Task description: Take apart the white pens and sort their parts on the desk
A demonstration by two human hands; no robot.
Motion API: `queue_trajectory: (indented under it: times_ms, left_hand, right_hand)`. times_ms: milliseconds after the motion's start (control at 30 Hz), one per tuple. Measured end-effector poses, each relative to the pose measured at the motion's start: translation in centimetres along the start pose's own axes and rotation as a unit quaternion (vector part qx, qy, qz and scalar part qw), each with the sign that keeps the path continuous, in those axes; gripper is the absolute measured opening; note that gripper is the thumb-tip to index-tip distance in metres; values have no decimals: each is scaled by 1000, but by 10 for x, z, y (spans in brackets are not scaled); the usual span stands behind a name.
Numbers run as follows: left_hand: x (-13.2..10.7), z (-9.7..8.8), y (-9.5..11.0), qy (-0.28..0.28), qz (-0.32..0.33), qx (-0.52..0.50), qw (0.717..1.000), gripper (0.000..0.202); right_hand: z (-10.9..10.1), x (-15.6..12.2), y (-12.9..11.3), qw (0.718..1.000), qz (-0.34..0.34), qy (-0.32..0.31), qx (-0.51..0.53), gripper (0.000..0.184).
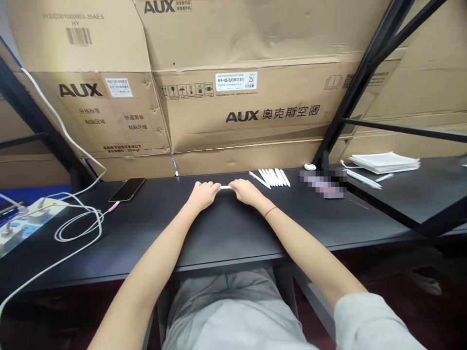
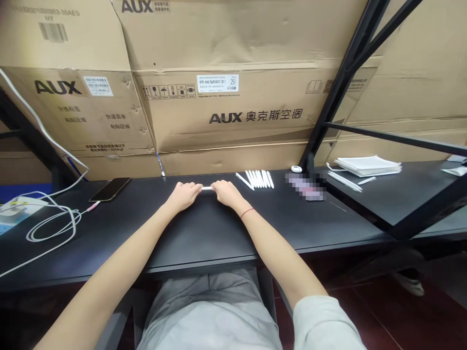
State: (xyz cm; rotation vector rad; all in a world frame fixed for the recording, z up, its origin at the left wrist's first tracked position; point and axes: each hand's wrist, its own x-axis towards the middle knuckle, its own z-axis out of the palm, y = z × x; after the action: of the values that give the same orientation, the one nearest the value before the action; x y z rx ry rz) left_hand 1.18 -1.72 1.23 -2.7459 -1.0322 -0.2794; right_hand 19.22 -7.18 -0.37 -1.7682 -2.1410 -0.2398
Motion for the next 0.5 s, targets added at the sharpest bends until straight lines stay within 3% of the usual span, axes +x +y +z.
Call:
queue_trajectory:
  times_ms: [133, 233, 333, 500]
  left_hand:
    - [0, -3, -3, -61, -10, -91, 994, 36]
    - [-3, -8, -7, -52, -19, -124, 991, 35]
    - [-5, -11, -10, -29, -23, -127, 991, 31]
    - [-4, -8, -10, -30, -22, -106, 994, 31]
  right_hand:
    - [-1, 0, 1, 998, -41, 46, -2, 21]
    - [-2, 0, 2, 994, -46, 76, 65, 15]
    - [-2, -1, 1, 981, 9, 87, 174, 14]
    - [-6, -2, -2, 955, 85, 67, 278, 36]
